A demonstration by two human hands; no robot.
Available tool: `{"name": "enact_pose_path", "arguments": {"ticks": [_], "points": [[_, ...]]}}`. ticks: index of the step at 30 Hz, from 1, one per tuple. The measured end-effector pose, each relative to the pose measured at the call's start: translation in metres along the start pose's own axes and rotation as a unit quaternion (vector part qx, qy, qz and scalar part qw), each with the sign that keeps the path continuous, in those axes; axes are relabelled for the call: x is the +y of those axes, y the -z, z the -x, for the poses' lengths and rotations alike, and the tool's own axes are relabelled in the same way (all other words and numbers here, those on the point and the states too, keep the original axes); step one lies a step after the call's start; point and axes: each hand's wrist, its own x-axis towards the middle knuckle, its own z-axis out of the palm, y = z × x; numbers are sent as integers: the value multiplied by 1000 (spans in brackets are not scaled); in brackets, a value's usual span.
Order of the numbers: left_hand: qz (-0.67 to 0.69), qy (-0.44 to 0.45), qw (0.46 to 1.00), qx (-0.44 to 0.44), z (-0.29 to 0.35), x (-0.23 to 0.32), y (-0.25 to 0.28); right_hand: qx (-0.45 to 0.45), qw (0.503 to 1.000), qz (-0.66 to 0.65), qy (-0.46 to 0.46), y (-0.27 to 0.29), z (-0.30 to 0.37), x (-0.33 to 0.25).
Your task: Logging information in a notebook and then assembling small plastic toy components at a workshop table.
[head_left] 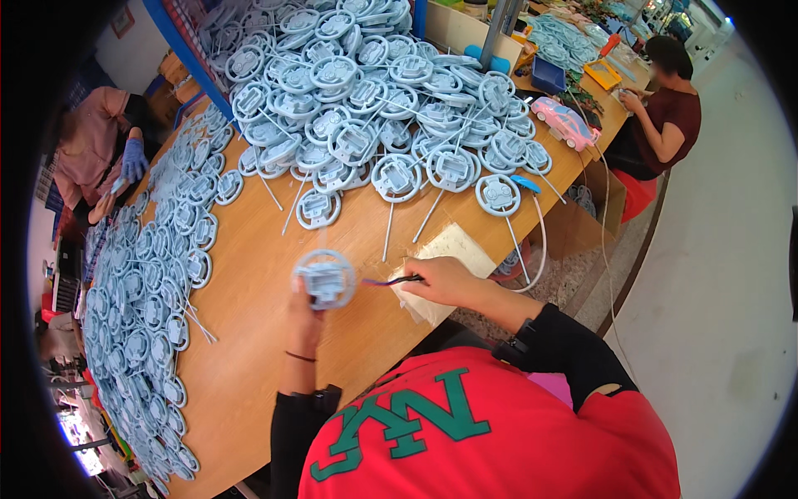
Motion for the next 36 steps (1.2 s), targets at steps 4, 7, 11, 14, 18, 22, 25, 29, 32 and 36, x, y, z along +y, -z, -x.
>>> {"name": "enact_pose_path", "arguments": {"ticks": [4, 7, 11, 14, 18, 22, 25, 29, 32, 36], "points": [[143, -297, 938, 110, -44, 95, 84, 127, 977, 101, -135, 12, 13, 62], [382, -209, 880, 192, -23, 146, 55, 208, 933, 154, -250, 36, 14, 95], [177, -115, 973, 92, -45, 112, 39, 221, 915, 189, -279, 42, 19, 154], [46, -50, 996, 52, -67, 66, 28, 207, 923, 194, -262, 50, 12, 167], [-172, 44, 983, -47, -69, 34, -78, 192, 939, 171, -227, 81, 27, 133], [-394, -55, 891, -217, -74, -9, -144, 147, 973, 113, -134, 102, 51, 91], [-513, -262, 771, -270, -62, -13, -209, 131, 988, 60, -44, 111, 63, 74], [-522, -340, 689, -369, -68, -21, -240, 77, 996, 34, -23, 116, 63, 57], [-523, -222, 699, -435, -75, -15, -238, 73, 997, 29, -24, 122, 66, 50], [-584, -173, 701, -371, -62, 3, -223, 131, 990, -44, -29, 122, 67, 44]]}}
